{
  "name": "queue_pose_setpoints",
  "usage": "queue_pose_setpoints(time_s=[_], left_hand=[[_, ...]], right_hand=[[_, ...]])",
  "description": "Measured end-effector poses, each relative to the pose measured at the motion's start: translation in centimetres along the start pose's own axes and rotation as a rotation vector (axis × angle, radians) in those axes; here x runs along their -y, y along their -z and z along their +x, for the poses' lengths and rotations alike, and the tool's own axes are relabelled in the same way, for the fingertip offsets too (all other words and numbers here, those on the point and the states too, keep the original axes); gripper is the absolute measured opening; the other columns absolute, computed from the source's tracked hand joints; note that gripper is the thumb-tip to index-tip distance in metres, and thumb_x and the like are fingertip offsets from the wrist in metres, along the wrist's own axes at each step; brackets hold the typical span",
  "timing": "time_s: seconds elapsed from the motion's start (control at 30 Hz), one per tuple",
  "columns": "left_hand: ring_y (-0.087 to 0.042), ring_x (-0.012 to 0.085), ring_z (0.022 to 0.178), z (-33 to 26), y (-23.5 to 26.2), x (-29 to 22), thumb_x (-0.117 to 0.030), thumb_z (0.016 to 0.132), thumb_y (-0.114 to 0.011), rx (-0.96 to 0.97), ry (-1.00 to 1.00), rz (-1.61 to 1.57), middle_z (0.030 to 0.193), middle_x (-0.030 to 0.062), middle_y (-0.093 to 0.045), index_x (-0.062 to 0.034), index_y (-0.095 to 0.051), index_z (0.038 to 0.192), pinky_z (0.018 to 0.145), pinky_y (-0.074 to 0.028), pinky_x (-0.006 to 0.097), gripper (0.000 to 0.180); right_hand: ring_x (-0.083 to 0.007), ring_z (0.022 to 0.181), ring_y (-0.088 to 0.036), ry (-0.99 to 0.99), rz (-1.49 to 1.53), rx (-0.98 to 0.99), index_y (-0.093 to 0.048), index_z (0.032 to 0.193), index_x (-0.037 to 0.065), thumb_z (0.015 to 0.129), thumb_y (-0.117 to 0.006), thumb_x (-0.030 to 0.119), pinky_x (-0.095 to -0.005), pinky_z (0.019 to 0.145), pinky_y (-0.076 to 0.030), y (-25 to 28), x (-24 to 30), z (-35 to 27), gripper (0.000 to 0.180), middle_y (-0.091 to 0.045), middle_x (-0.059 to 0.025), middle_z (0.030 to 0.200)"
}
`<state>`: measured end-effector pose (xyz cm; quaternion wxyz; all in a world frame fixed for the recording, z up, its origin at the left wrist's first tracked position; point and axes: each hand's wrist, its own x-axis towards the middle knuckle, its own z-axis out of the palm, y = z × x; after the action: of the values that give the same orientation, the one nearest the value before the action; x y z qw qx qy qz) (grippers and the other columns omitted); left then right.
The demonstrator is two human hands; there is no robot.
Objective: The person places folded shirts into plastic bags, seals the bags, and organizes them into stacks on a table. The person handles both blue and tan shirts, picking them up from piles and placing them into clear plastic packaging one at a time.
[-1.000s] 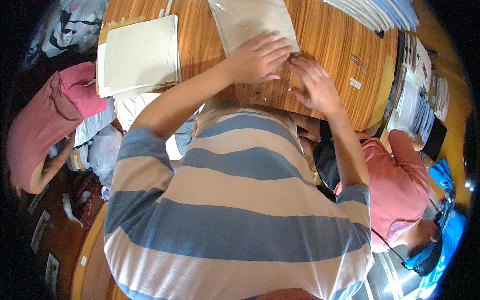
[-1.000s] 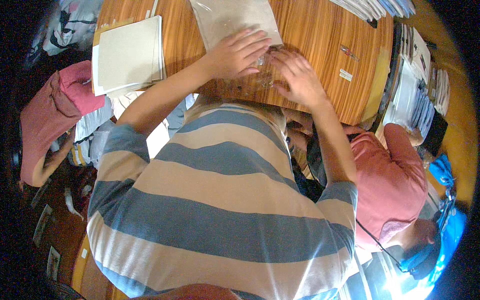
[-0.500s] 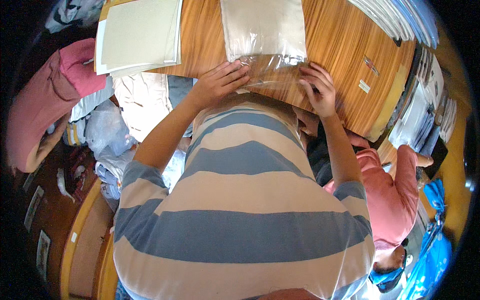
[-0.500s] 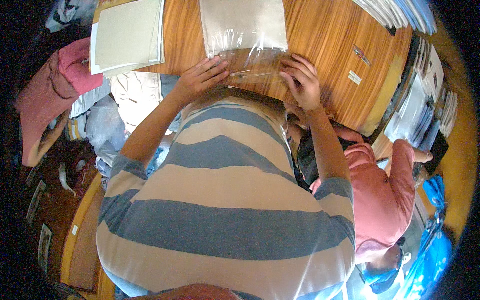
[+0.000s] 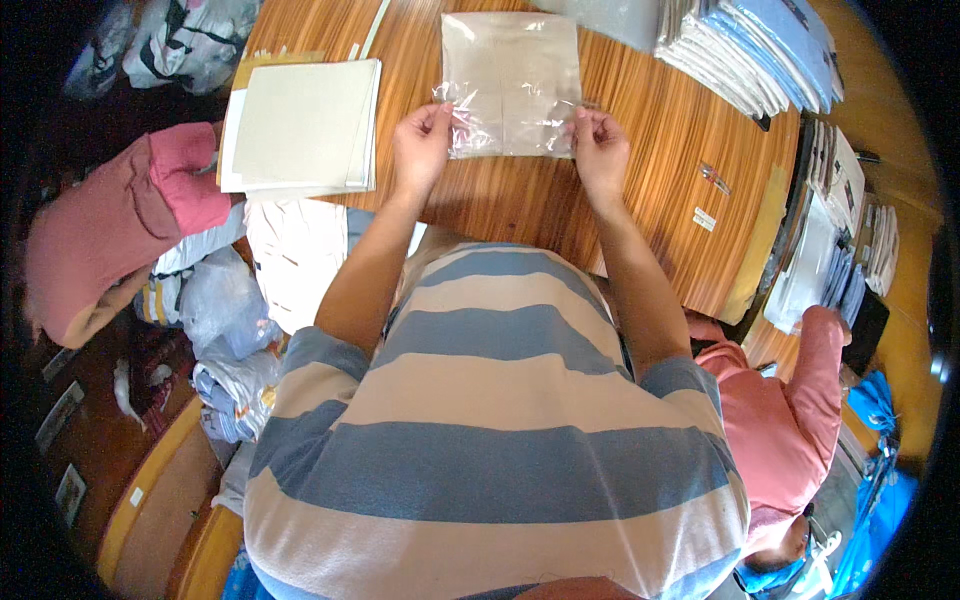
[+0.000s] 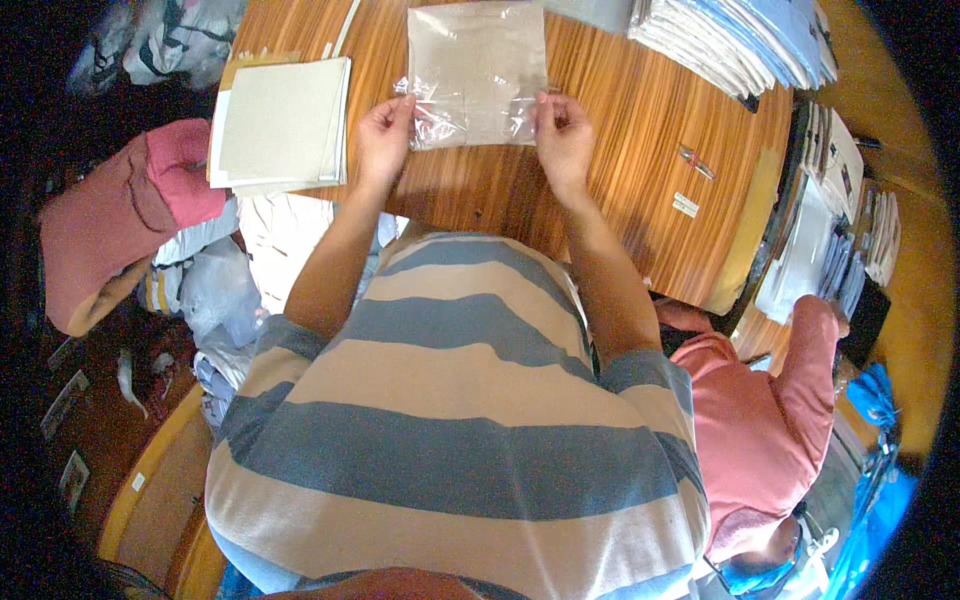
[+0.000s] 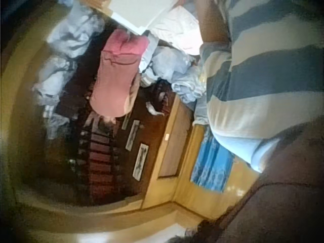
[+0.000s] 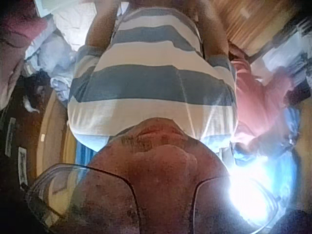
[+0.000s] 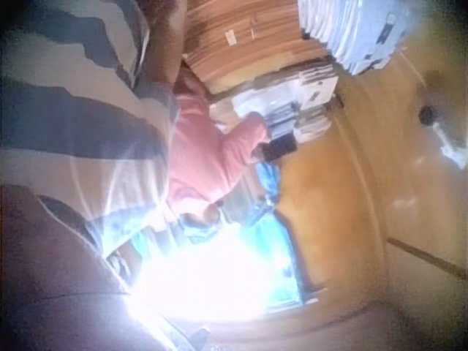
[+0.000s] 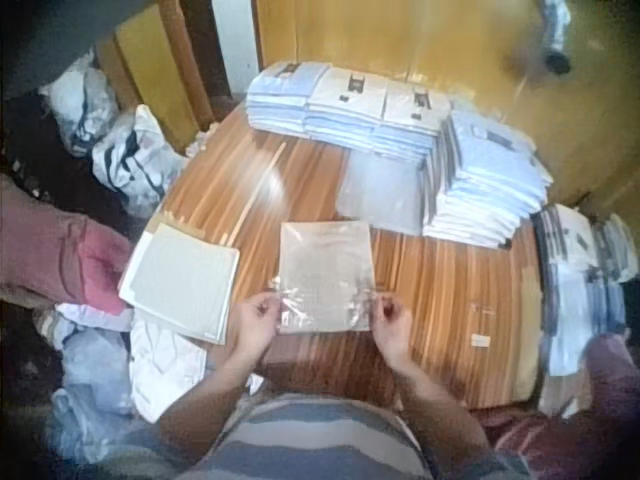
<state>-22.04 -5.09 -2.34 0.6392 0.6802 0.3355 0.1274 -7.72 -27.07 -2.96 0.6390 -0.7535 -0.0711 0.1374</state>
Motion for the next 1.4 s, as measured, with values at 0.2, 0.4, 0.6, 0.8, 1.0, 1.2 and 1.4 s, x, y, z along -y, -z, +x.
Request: queue_pose_setpoints(time_s=[0.2,0.4,0.6,0.8,1.0,1.2,1.4], left_hand=[[-0.062,0.0339,0.059,-0.2,-3.2,-0.5,-0.017,0.101,-0.055,-0.376,-0.266,0.321,0.072,0.0185,-0.066,0.0011,-0.062,0.087,0.055,-0.047,0.045,0.024],[-0.06,0.0465,0.073,0.0,-2.6,0.7,-0.015,0.101,-0.052,-0.433,-0.534,0.53,0.081,0.0255,-0.06,-0.0001,-0.056,0.088,0.063,-0.046,0.052,0.02],[-0.06,0.0434,0.076,1.1,-2.1,-0.8,-0.018,0.098,-0.057,-0.345,-0.305,0.697,0.082,0.0219,-0.06,-0.0014,-0.06,0.092,0.066,-0.047,0.052,0.018],[-0.062,0.0365,0.098,1.9,-1.6,-4.0,-0.028,0.092,-0.062,-0.324,-0.458,0.945,0.11,0.0136,-0.064,-0.0074,-0.064,0.106,0.082,-0.05,0.049,0.025],[-0.018,0.04,0.151,2.3,-3.0,-2.5,-0.037,0.1,-0.049,0.115,-0.603,0.997,0.164,0.0152,-0.023,-0.0166,-0.039,0.154,0.12,-0.014,0.06,0.059],[-0.017,0.0477,0.15,2.7,-3.4,-1.6,-0.044,0.1,-0.043,0.058,-0.622,1.101,0.165,0.0144,-0.023,-0.0169,-0.041,0.153,0.119,-0.012,0.063,0.06],[-0.01,0.0516,0.15,2.8,-3.4,-1.5,-0.04,0.099,-0.046,0.086,-0.633,1.061,0.167,0.0146,-0.015,-0.0195,-0.036,0.156,0.118,-0.01,0.067,0.061]], right_hand=[[-0.0259,0.059,-0.062,-0.02,-0.435,-0.083,-0.066,0.09,0.002,0.104,-0.052,0.038,-0.0388,0.057,-0.049,-1.1,1.1,1.6,0.041,-0.065,-0.0163,0.068],[-0.0383,0.062,-0.061,0.057,-0.423,-0.203,-0.063,0.089,0.004,0.105,-0.05,0.04,-0.046,0.059,-0.048,-1.7,-0.1,1.2,0.041,-0.061,-0.0222,0.069],[-0.0428,0.066,-0.066,0.029,-0.591,-0.157,-0.07,0.087,0.004,0.1,-0.055,0.042,-0.0487,0.061,-0.051,-1.9,0.5,2.8,0.043,-0.066,-0.0226,0.07],[-0.0437,0.073,-0.069,0.04,-0.729,-0.145,-0.075,0.085,0.006,0.096,-0.059,0.046,-0.0506,0.068,-0.055,-1.3,0.6,4.4,0.044,-0.068,-0.0242,0.074],[-0.0447,0.071,-0.069,0.011,-0.781,0.065,-0.075,0.09,0.006,0.095,-0.059,0.045,-0.0519,0.067,-0.056,-0.5,1.6,5.4,0.042,-0.069,-0.0249,0.077],[-0.0429,0.112,-0.061,0.423,-1.131,0.22,-0.065,0.122,0.008,0.098,-0.054,0.045,-0.0531,0.096,-0.048,-1.6,5.4,6.0,0.045,-0.063,-0.0208,0.125],[-0.0382,0.151,-0.021,0.566,-1.029,0.31,-0.033,0.154,0.005,0.101,-0.046,0.048,-0.0489,0.123,-0.019,-3.0,1.6,6.3,0.069,-0.026,-0.0164,0.163]])
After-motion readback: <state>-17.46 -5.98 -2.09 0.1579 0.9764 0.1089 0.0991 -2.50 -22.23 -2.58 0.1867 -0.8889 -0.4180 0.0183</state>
